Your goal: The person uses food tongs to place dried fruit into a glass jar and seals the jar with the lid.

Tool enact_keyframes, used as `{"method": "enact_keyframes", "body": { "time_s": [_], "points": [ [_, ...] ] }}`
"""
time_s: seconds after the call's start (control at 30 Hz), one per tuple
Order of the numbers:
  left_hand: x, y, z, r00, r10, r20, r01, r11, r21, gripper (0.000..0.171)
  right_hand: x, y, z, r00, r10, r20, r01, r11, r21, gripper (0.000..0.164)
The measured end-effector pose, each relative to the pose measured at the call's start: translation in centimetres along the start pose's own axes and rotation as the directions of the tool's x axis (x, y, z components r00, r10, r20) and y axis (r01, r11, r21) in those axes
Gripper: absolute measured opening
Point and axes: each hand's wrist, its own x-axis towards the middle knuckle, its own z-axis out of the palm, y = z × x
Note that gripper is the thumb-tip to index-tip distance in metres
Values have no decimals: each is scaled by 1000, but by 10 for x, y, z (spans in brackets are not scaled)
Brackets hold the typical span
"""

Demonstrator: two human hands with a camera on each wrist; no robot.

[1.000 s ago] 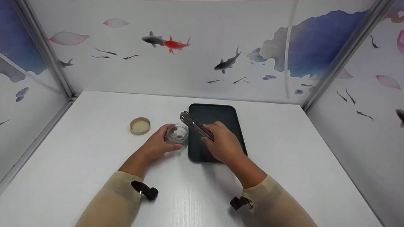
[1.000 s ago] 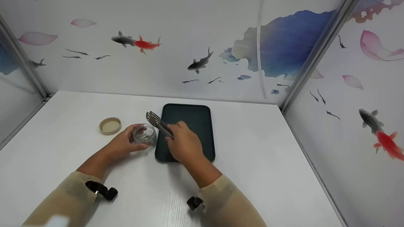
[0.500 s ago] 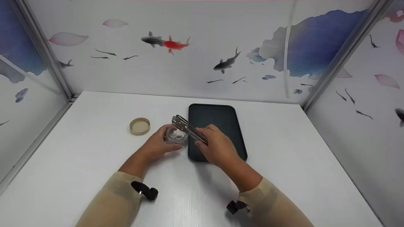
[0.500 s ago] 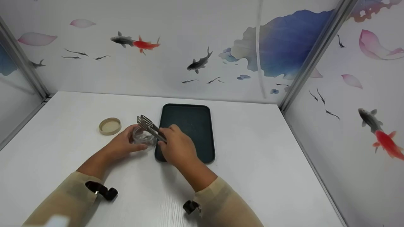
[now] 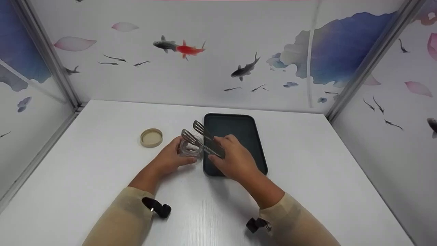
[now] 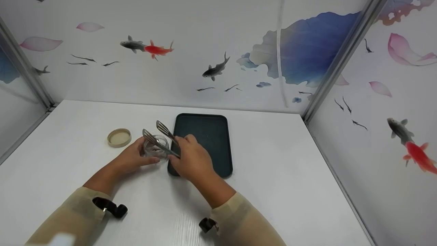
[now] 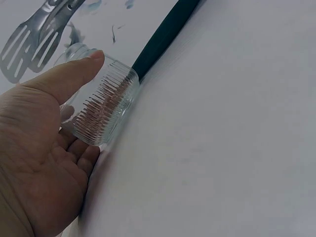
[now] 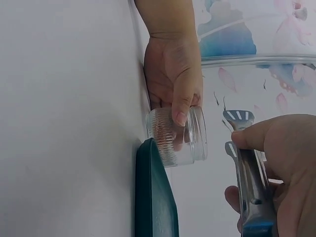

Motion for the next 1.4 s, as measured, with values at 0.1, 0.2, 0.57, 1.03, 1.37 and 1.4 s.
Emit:
{"method": "enact_keyframes", "body": {
  "time_s": [0.1,0.2,0.57,1.03,1.37,1.4],
  "points": [
    [-1,0,0,1000,8,1,-8,1000,4,103,1,2,-1,1000,25,-12,-25,1000,0,70],
    [0,0,-1,1000,22,1,-22,1000,0,99,3,6,-3,998,44,-38,-44,999,-12,73],
    [0,1,-1,1000,4,8,-4,1000,10,97,13,49,-20,991,104,-85,-107,993,-41,76],
    [-2,2,0,1000,7,13,-7,1000,-13,98,31,136,-31,957,251,-146,-257,966,-25,74],
    [0,0,-1,1000,4,20,-3,1000,-17,98,31,174,-43,942,298,-155,-310,949,-60,72],
    [0,0,-1,1000,2,24,-2,1000,-12,97,31,178,-45,940,303,-157,-316,947,-64,72]
  ]
}}
